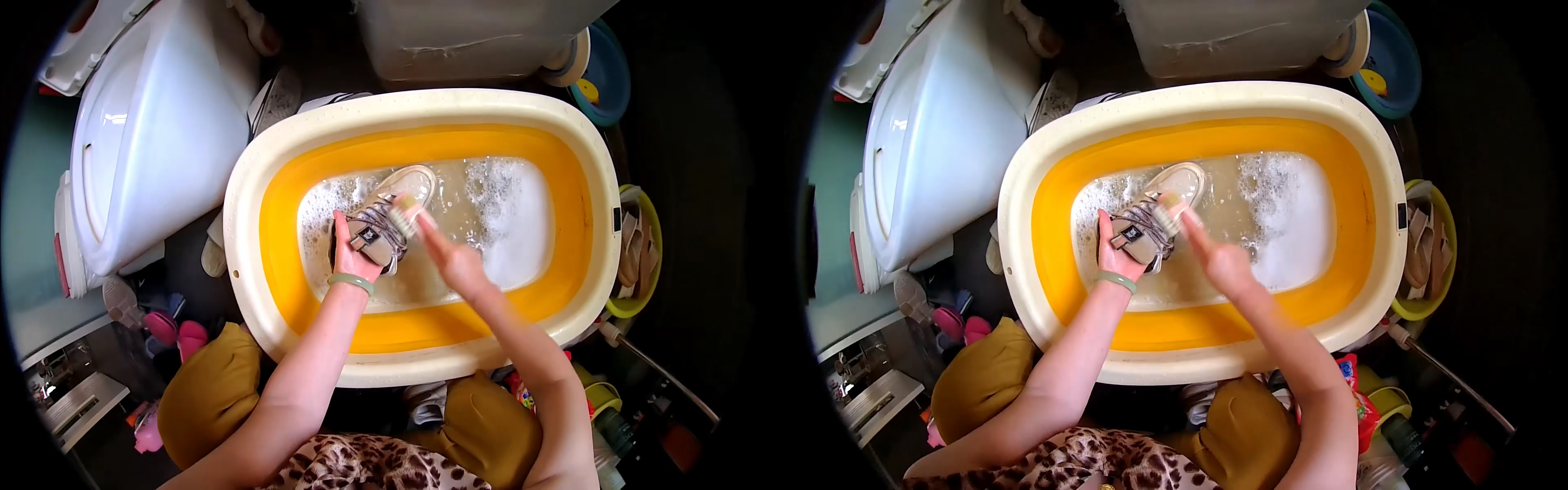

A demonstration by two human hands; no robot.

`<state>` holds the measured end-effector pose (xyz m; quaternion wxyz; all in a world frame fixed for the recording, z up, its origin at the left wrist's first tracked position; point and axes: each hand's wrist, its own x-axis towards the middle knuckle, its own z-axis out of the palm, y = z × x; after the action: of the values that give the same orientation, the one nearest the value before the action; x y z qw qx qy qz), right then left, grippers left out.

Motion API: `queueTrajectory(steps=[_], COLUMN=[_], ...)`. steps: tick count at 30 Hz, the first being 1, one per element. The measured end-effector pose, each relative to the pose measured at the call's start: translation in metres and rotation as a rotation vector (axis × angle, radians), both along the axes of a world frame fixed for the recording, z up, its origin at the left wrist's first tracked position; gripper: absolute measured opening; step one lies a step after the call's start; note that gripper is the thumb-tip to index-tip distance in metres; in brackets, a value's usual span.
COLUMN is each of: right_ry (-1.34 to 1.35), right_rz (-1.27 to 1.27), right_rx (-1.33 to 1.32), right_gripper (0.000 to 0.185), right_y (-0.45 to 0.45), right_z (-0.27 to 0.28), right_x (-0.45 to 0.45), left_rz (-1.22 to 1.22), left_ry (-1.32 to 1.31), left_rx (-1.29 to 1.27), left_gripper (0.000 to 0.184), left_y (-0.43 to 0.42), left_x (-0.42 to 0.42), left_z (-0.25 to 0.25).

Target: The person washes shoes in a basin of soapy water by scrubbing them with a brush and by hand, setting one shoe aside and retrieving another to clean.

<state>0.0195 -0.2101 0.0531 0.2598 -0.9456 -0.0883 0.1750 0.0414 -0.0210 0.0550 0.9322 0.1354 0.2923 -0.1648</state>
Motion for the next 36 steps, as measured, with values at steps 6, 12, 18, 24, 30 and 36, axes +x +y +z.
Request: queueTrajectory(steps=[6,12,18,24,30,36], right_ry=[-0.044,0.196,0.054,0.139,0.321,0.501], right_rz=[-0.260,0.079,0.131,0.175,-0.526,-0.909], right_rx=[-0.038,-0.022,-0.459,-0.334,0.696,1.225], right_gripper=[0.054,0.067,0.066,0.060,0.039,0.021], right_y=[-0.044,-0.041,-0.079,-0.059,-0.128,-0.058], right_z=[-0.071,-0.079,-0.064,-0.066,-0.089,-0.103], right_x=[0.005,-0.040,0.007,-0.016,0.049,0.055], left_rz=[0.038,0.069,0.079,0.132,0.071,0.072], left_ry=[0.030,0.058,0.105,0.221,0.026,0.053], left_rx=[0.008,0.046,0.010,0.117,0.049,0.065], left_gripper=[0.081,0.074,0.063,0.056,0.072,0.071], left_y=[0.001,-0.003,0.001,-0.001,0.003,0.002], left_x=[-0.003,-0.002,-0.002,-0.001,-0.007,-0.006], left_z=[0.004,0.011,-0.001,0.004,0.015,0.005])
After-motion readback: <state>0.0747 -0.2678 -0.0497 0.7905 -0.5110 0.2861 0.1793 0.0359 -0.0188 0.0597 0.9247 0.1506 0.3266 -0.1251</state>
